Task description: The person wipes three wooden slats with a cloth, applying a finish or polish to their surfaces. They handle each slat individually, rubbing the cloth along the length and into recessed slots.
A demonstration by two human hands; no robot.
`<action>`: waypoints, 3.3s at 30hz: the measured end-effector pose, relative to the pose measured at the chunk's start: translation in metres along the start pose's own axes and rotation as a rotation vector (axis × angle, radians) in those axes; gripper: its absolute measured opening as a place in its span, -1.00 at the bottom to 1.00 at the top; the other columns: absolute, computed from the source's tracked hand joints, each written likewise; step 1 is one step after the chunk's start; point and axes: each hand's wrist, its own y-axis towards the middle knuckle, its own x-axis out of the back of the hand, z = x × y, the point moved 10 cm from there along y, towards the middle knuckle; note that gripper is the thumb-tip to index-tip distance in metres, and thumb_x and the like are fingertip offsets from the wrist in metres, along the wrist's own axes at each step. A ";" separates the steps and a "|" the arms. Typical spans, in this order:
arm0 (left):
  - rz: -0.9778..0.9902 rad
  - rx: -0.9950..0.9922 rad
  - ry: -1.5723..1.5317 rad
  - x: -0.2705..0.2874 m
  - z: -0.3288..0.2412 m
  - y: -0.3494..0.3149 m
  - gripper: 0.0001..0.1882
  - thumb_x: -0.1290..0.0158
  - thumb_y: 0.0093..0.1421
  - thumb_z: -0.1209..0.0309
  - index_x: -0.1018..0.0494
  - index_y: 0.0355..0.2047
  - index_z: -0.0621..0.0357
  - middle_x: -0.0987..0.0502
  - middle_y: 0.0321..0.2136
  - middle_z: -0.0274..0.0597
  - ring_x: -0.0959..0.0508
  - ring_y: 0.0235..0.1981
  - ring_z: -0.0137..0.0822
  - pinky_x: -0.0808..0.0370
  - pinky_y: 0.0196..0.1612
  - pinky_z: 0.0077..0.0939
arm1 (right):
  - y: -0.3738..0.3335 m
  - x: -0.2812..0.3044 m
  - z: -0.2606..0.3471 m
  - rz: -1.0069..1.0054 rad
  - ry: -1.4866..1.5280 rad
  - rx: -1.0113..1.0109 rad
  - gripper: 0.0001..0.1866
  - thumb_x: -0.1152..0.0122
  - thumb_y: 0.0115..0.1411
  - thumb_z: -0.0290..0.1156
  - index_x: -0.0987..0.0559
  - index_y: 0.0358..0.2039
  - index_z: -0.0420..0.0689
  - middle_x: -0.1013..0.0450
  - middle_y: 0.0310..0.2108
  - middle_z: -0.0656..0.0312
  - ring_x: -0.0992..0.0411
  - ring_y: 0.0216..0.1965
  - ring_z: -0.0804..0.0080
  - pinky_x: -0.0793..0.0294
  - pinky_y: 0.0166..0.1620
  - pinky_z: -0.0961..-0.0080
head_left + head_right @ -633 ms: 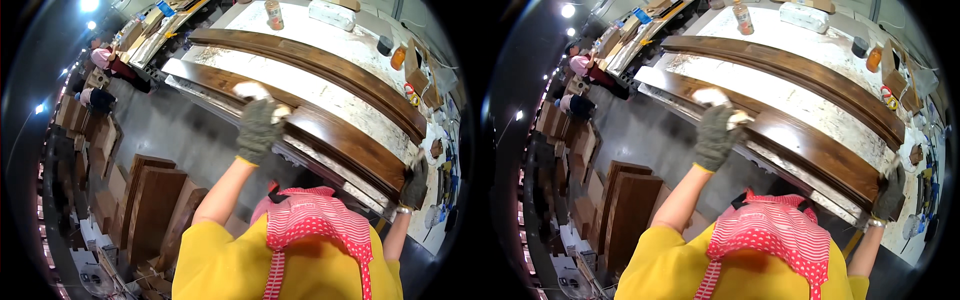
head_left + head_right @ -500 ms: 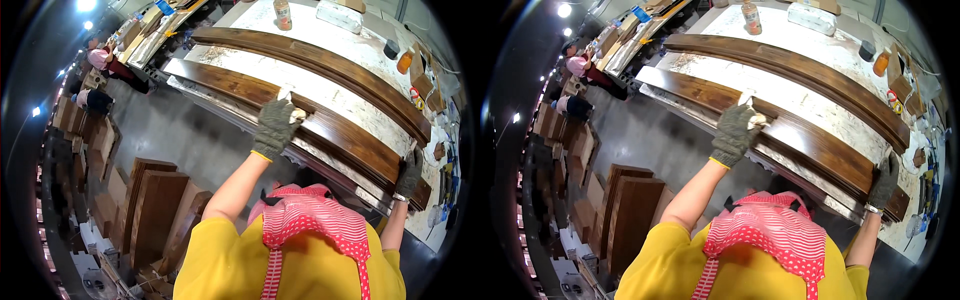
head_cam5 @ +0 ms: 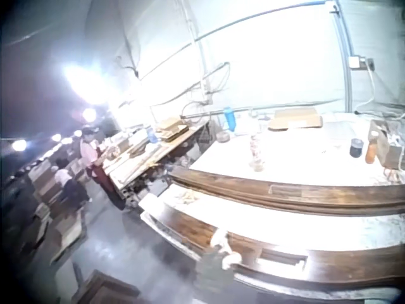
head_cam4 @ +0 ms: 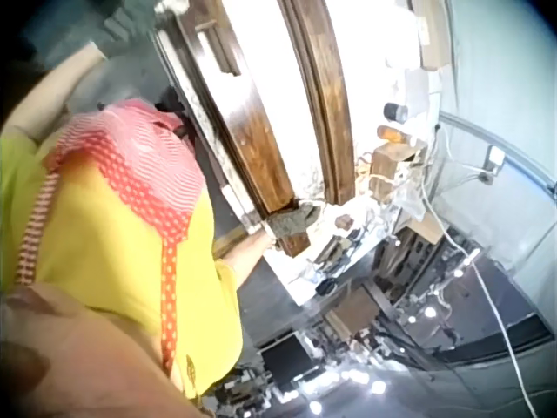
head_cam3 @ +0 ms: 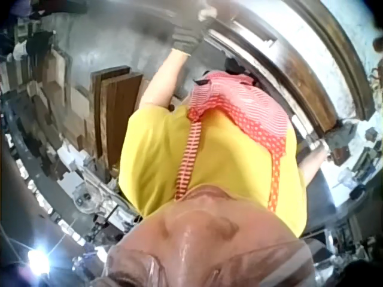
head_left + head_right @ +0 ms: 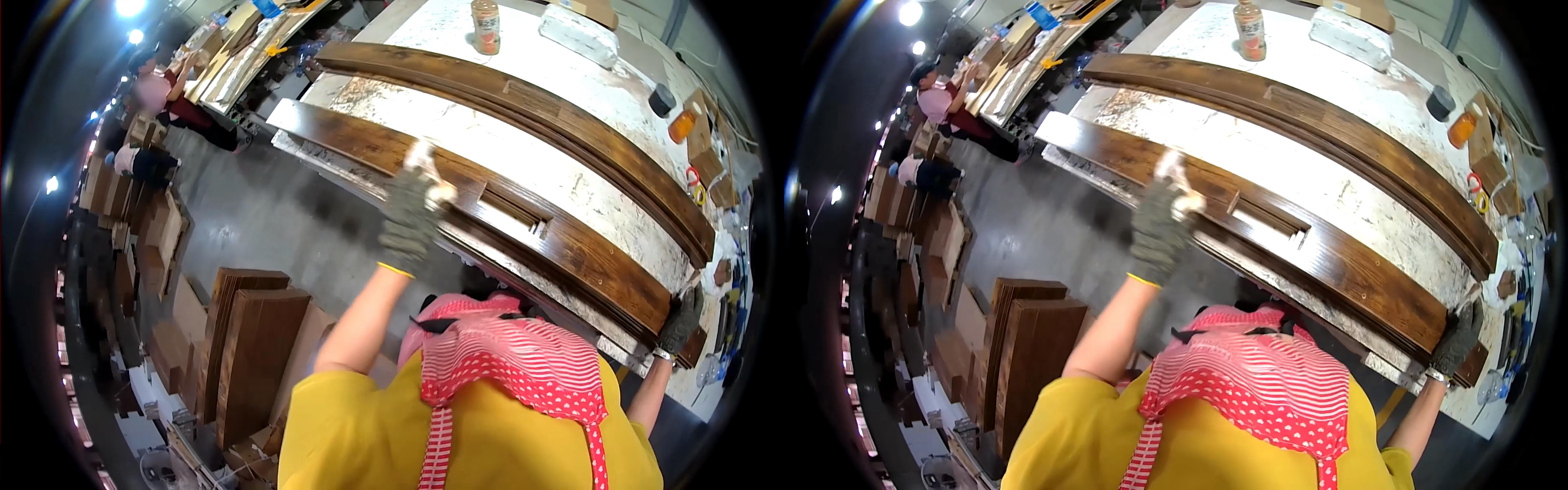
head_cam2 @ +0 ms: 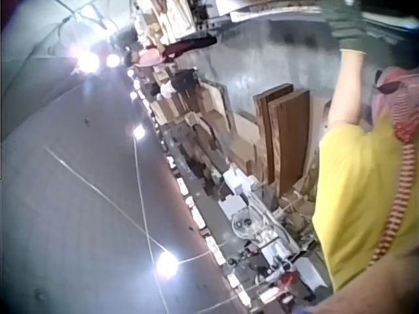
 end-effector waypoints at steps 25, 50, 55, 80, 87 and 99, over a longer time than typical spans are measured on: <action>0.422 0.009 -0.280 -0.036 0.119 0.023 -0.70 -0.18 0.15 0.29 -0.54 -0.13 0.13 -0.53 -0.11 -0.12 -0.53 -0.14 -0.11 -0.55 -0.05 -0.13 | -0.084 -0.222 0.066 -0.141 0.013 -0.006 -0.55 -0.16 0.38 -0.40 -0.42 0.23 -0.26 -0.37 0.17 0.12 -0.41 0.10 0.38 -0.51 0.13 0.40; 0.492 0.636 0.388 0.087 0.584 0.056 -0.66 -0.21 0.26 0.17 -0.54 -0.07 0.10 -0.60 -0.27 0.07 -0.59 -0.31 0.00 -0.52 -0.19 -0.16 | -0.085 -0.214 0.055 -0.113 -0.142 -0.044 -0.47 -0.20 0.36 -0.33 -0.39 0.29 -0.22 -0.35 0.26 0.11 -0.33 0.21 0.35 -0.32 0.26 0.42; 0.138 0.308 0.383 0.108 0.477 0.113 -0.72 -0.23 0.23 0.17 -0.57 -0.26 0.12 -0.60 -0.33 0.00 -0.59 -0.29 0.00 -0.51 -0.20 -0.17 | -0.086 -0.220 0.058 -0.089 -0.222 -0.071 -0.47 -0.19 0.35 -0.35 -0.39 0.29 -0.22 -0.32 0.29 0.13 -0.26 0.28 0.33 -0.22 0.33 0.37; 0.787 -0.072 0.465 0.037 0.457 0.079 -0.43 -0.08 0.23 0.04 -0.41 0.11 0.16 -0.56 -0.16 0.00 -0.56 -0.16 -0.04 -0.48 -0.05 -0.08 | -0.084 -0.219 0.057 -0.058 -0.403 -0.022 -0.43 -0.19 0.38 -0.26 -0.37 0.30 -0.26 -0.32 0.31 0.05 -0.26 0.30 0.26 -0.19 0.35 0.33; 0.548 0.108 0.218 0.040 0.487 0.147 -0.72 -0.15 0.26 0.24 -0.55 -0.06 -0.01 -0.54 -0.07 -0.14 -0.52 0.02 -0.11 -0.46 0.05 -0.12 | -0.085 -0.224 0.058 -0.047 -0.380 -0.037 -0.45 -0.18 0.38 -0.28 -0.38 0.31 -0.23 -0.32 0.30 0.08 -0.27 0.30 0.30 -0.17 0.35 0.35; 0.748 0.191 0.385 0.000 0.542 0.144 -0.69 -0.11 0.26 0.11 -0.56 -0.12 0.01 -0.59 -0.12 0.01 -0.59 -0.12 0.08 -0.53 -0.06 -0.08 | -0.088 -0.232 0.069 0.063 -0.623 0.151 -0.52 -0.10 0.40 -0.37 -0.40 0.27 -0.28 -0.34 0.30 0.04 -0.27 0.30 0.25 -0.18 0.35 0.35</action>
